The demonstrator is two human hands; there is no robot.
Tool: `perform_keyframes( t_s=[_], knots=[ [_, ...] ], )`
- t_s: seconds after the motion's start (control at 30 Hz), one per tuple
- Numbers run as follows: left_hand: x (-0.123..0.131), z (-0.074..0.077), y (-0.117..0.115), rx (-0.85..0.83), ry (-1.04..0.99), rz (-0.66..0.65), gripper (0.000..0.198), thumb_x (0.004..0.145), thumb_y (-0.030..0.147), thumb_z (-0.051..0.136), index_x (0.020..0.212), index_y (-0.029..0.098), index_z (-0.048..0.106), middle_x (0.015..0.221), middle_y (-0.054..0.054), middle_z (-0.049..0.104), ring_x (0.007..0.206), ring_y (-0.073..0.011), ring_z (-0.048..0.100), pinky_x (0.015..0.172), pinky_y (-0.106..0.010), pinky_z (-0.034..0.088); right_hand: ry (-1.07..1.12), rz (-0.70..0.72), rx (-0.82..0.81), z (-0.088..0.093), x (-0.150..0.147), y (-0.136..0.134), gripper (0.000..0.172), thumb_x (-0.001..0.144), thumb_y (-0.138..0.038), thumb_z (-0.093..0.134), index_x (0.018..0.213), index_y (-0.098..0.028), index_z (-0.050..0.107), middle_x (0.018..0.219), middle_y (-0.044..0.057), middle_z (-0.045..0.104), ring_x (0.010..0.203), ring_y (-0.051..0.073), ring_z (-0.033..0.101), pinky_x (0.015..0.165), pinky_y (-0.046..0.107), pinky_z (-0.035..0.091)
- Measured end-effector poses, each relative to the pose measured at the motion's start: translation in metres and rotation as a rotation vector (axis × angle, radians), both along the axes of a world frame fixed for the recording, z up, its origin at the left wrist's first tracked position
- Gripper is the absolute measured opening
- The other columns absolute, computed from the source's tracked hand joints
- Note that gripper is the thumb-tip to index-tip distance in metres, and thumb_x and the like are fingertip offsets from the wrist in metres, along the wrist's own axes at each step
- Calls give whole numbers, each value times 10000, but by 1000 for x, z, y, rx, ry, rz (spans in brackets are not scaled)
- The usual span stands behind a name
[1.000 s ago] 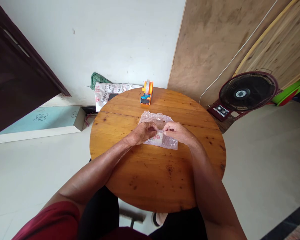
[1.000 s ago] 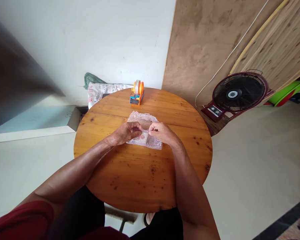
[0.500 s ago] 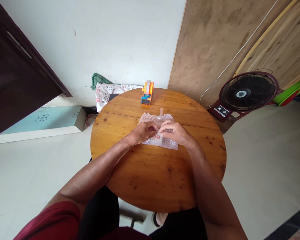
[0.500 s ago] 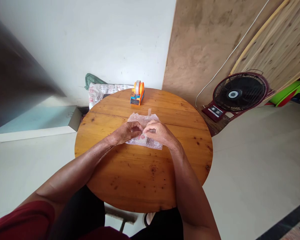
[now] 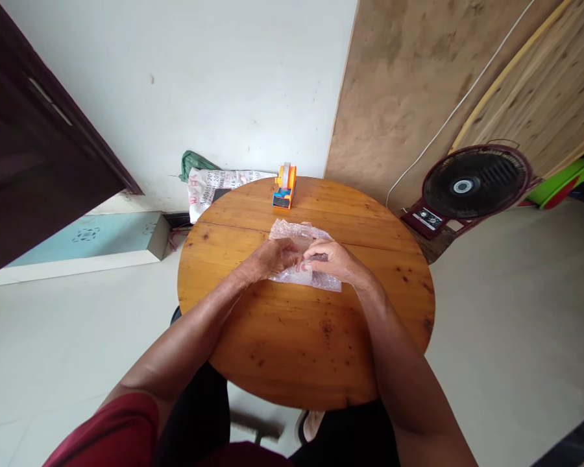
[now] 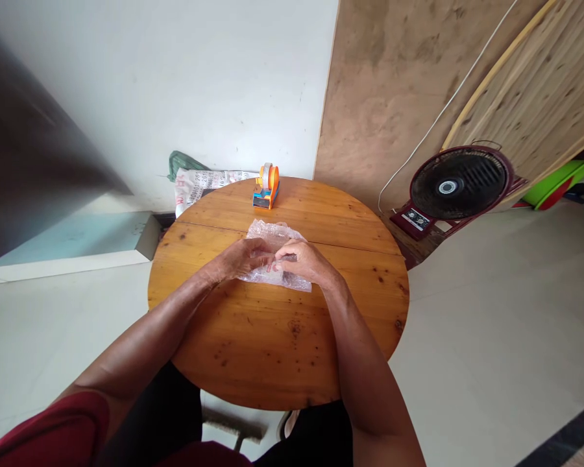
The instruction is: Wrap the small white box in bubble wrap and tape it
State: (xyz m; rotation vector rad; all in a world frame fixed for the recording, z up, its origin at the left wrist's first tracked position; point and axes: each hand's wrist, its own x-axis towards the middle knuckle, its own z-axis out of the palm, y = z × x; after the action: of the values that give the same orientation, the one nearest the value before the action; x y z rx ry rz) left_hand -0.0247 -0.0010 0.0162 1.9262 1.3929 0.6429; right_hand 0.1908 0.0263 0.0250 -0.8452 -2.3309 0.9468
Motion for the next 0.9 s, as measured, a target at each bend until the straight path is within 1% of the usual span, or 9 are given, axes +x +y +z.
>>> perform_keyframes(
  t_s=[0.13,0.27,0.37,0.47,0.6,0.67,0.73,0.83,0.9],
  knots=[
    [-14,11,3,28,101,68,324,794,474,604,875,173,690,748,-30,636,653,-145,534,576,-238,363,-25,2,-1,3,0,-2,96,786,-280,713,824,-205,760,846,29,680,848,175,605,802,302,436],
    [-28,18,3,-32,161,67,303,720,455,658,852,184,695,749,-25,644,676,-155,553,572,-229,362,-33,-10,9,2,-1,-1,99,771,-287,719,804,-203,760,830,24,692,823,175,599,753,285,419],
    [-34,16,-2,-122,129,58,288,655,423,683,795,171,671,710,-5,620,651,-144,534,548,-219,342,-25,-9,2,0,-1,0,95,765,-278,717,801,-202,760,834,23,699,833,179,599,741,280,414],
    [-33,13,-9,-218,77,81,266,658,417,646,631,165,566,558,38,487,535,-104,423,498,-223,276,-37,-18,3,2,-1,-2,98,770,-266,703,806,-198,763,829,20,700,815,172,598,737,274,411],
    [-28,9,-12,-214,97,152,258,655,386,629,578,170,511,531,44,446,526,-101,401,495,-232,271,-52,-2,-10,7,0,-5,119,788,-277,684,817,-200,769,820,18,708,765,163,595,719,271,413],
    [-29,9,-13,-150,111,211,260,628,388,670,620,162,541,581,31,495,575,-113,449,513,-224,304,-50,-5,-13,8,0,-5,113,779,-286,695,810,-208,772,814,19,711,766,169,597,722,277,418],
    [-33,10,-16,-130,72,290,339,614,428,718,766,155,587,673,19,555,614,-122,497,529,-215,348,-49,-15,-12,7,-1,-4,105,770,-288,706,805,-215,771,824,21,713,792,178,601,736,284,422],
    [-39,12,-23,-316,-33,376,589,610,508,774,1037,164,559,763,-1,606,574,-125,550,502,-221,393,-59,-12,-14,7,-1,-3,111,770,-287,705,815,-208,770,829,23,713,802,177,601,736,282,417],
    [-41,15,-25,-480,-73,411,667,603,546,800,1088,170,538,748,-16,621,550,-146,590,471,-227,397,-66,-9,-13,8,-1,-4,127,779,-288,696,826,-198,773,816,21,710,774,165,594,710,269,405]
  ],
)
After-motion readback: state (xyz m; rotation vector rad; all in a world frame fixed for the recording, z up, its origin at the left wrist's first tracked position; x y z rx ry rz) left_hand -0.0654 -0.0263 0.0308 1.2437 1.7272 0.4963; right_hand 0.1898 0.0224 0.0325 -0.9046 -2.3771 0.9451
